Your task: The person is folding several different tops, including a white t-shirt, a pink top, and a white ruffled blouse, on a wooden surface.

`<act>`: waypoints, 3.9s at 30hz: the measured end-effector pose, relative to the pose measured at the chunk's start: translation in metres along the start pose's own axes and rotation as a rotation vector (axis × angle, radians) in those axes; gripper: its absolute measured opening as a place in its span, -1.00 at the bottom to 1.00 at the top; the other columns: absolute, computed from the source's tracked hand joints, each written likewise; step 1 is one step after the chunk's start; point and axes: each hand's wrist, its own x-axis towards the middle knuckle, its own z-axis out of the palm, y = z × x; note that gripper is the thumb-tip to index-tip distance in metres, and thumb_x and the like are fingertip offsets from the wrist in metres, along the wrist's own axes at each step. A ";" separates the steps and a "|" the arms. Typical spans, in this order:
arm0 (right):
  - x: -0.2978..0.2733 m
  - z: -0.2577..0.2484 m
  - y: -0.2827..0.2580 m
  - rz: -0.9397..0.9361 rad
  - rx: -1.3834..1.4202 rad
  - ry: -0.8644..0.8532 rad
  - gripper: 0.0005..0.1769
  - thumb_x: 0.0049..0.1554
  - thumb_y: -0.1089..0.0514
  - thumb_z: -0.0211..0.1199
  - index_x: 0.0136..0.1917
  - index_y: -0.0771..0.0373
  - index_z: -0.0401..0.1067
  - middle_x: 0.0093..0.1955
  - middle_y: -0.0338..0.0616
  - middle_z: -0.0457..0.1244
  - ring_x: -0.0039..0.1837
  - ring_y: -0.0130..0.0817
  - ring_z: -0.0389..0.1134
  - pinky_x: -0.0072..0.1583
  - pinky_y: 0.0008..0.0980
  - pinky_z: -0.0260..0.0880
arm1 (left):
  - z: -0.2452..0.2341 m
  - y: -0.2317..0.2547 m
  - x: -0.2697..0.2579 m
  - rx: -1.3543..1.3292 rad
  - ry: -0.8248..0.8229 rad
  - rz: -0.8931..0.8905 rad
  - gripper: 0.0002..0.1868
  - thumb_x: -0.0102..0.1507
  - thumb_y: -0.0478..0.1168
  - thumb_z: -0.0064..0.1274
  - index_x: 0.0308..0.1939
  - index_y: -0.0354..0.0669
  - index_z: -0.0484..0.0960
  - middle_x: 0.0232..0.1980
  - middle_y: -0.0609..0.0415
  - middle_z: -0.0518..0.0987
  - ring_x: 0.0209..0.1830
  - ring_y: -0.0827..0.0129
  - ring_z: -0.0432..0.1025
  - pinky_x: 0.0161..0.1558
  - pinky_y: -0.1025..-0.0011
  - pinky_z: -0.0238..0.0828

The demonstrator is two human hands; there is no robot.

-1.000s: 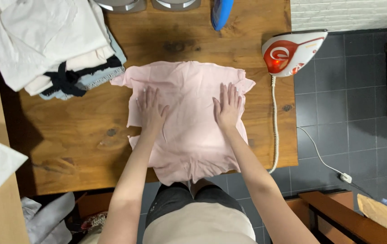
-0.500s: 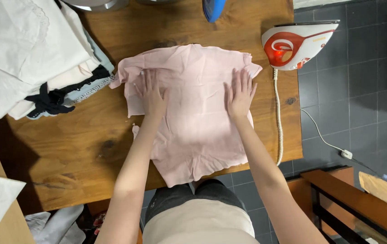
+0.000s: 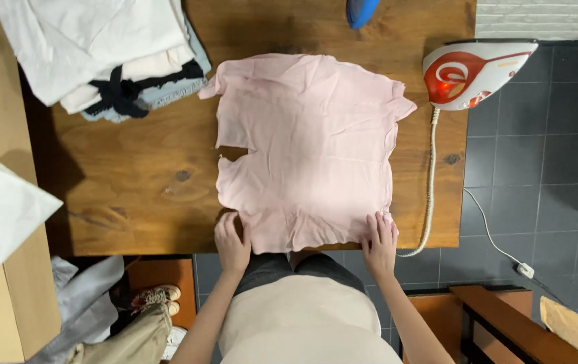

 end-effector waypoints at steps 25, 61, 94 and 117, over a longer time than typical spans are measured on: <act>-0.003 -0.013 0.028 -0.079 0.026 -0.022 -0.47 0.28 0.13 0.11 0.50 -0.16 0.35 0.53 -0.39 0.20 0.55 -0.33 0.20 0.52 -0.13 0.11 | 0.019 -0.036 0.030 -0.490 0.152 -0.323 -0.57 0.17 -0.09 0.44 -0.07 -0.05 0.51 -0.12 0.07 0.63 0.07 0.14 0.55 0.15 0.16 0.42; 0.174 -0.040 0.045 0.584 0.997 -0.332 -0.40 0.01 -0.05 0.63 0.18 0.28 0.49 -0.08 -0.06 0.29 0.01 -0.25 0.34 0.00 -0.37 0.44 | -0.032 0.030 0.187 -0.638 -0.453 -0.092 -0.33 0.36 -0.01 0.24 0.42 -0.30 0.40 0.27 -0.41 0.52 0.34 -0.20 0.40 0.30 -0.03 0.37; 0.270 -0.031 0.046 0.246 0.145 -0.072 -0.48 0.11 -0.06 0.48 0.17 0.23 0.37 0.17 0.10 0.23 0.26 0.20 0.32 0.25 0.07 0.36 | -0.043 0.139 0.333 0.213 -0.240 0.564 -0.28 0.17 -0.23 0.37 0.35 -0.26 0.39 0.32 -0.14 0.27 0.47 -0.13 0.15 0.40 -0.19 0.21; 0.260 -0.026 0.050 -0.221 0.039 0.010 -0.76 0.11 0.12 0.35 0.02 0.01 0.34 -0.10 -0.28 0.27 0.09 -0.30 0.38 0.32 -0.19 0.16 | -0.077 0.056 0.288 0.100 0.095 1.000 -0.97 0.31 -0.41 0.10 -0.20 -0.24 0.60 -0.17 -0.02 0.44 -0.19 0.03 0.53 -0.08 0.21 0.53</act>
